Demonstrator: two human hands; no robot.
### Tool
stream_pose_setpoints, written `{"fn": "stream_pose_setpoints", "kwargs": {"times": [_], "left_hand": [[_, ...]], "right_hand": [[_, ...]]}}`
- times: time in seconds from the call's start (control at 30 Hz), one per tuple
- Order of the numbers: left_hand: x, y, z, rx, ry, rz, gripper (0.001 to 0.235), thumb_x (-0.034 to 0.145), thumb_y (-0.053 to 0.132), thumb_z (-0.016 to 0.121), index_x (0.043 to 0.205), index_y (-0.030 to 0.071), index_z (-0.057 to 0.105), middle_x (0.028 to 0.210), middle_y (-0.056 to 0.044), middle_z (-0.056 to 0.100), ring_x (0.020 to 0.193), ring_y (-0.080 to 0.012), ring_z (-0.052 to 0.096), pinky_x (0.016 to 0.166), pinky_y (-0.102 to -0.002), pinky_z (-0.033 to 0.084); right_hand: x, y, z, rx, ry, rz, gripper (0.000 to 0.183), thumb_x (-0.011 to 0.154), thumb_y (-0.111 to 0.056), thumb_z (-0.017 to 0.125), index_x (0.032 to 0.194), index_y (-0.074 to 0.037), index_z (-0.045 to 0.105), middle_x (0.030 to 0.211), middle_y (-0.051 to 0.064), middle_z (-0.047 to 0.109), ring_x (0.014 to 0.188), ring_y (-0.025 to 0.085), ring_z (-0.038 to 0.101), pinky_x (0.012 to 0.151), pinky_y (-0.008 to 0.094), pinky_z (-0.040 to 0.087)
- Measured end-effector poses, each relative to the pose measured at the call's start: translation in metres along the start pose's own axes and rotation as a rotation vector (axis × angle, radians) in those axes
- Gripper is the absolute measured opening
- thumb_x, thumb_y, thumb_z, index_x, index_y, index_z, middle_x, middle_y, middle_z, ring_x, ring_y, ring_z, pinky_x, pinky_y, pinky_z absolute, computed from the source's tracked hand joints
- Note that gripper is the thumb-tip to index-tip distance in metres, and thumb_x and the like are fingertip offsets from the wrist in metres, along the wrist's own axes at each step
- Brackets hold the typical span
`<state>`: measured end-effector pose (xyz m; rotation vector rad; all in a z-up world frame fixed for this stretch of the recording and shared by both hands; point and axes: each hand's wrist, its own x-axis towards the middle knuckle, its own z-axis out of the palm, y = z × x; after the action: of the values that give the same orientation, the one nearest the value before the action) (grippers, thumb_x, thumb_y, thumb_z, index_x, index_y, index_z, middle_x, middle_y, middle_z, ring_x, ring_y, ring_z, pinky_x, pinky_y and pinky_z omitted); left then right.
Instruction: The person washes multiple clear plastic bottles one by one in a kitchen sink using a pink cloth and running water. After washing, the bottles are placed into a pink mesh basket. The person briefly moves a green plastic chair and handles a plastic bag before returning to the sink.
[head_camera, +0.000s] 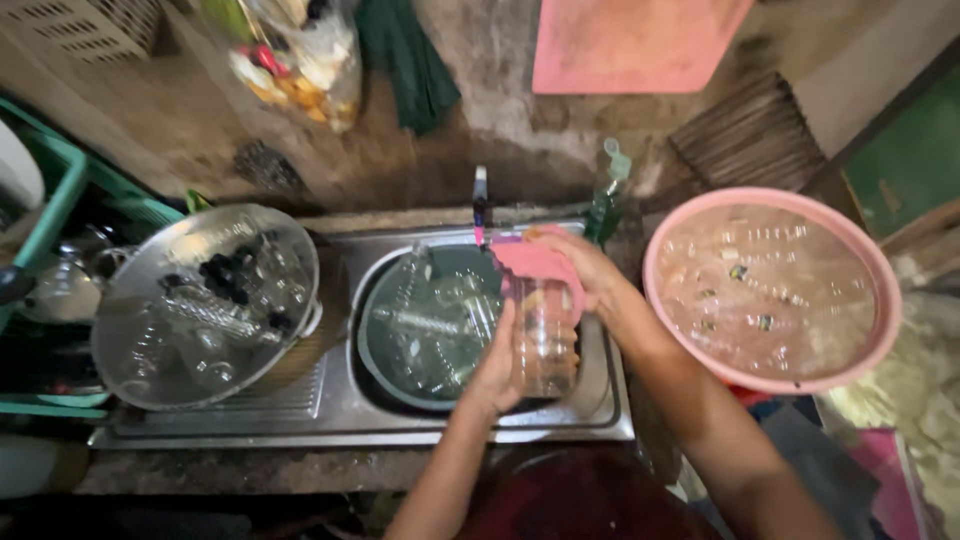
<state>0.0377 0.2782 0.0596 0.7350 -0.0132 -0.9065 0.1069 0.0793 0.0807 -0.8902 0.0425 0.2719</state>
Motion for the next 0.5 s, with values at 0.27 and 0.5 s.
{"fn": "stream_pose_setpoints", "kwargs": {"times": [0.27,0.5], "left_hand": [[-0.003,0.009,-0.005,1.149,0.306,0.553,0.096,0.065,0.018,0.098,0.139,0.000,0.040,0.119,-0.016,0.066,0.103,-0.0221,0.067,0.086,-0.037,0.057],[-0.014,0.011,-0.008,-0.111,-0.368,0.051,0.077,0.088,0.021,0.080,0.152,-0.001,0.043,0.121,-0.023,0.064,0.102,-0.0349,0.069,0.088,-0.049,0.059]], "right_hand": [[0.009,0.026,0.009,-0.378,0.470,-0.219,0.023,0.093,-0.015,0.069,0.111,-0.002,0.067,0.101,0.009,0.072,0.089,0.017,0.069,0.079,0.031,0.058],[0.012,0.016,-0.011,0.062,-0.148,-0.233,0.013,0.108,-0.012,0.065,0.114,0.000,0.064,0.108,0.008,0.068,0.100,0.017,0.066,0.090,0.034,0.056]]}}
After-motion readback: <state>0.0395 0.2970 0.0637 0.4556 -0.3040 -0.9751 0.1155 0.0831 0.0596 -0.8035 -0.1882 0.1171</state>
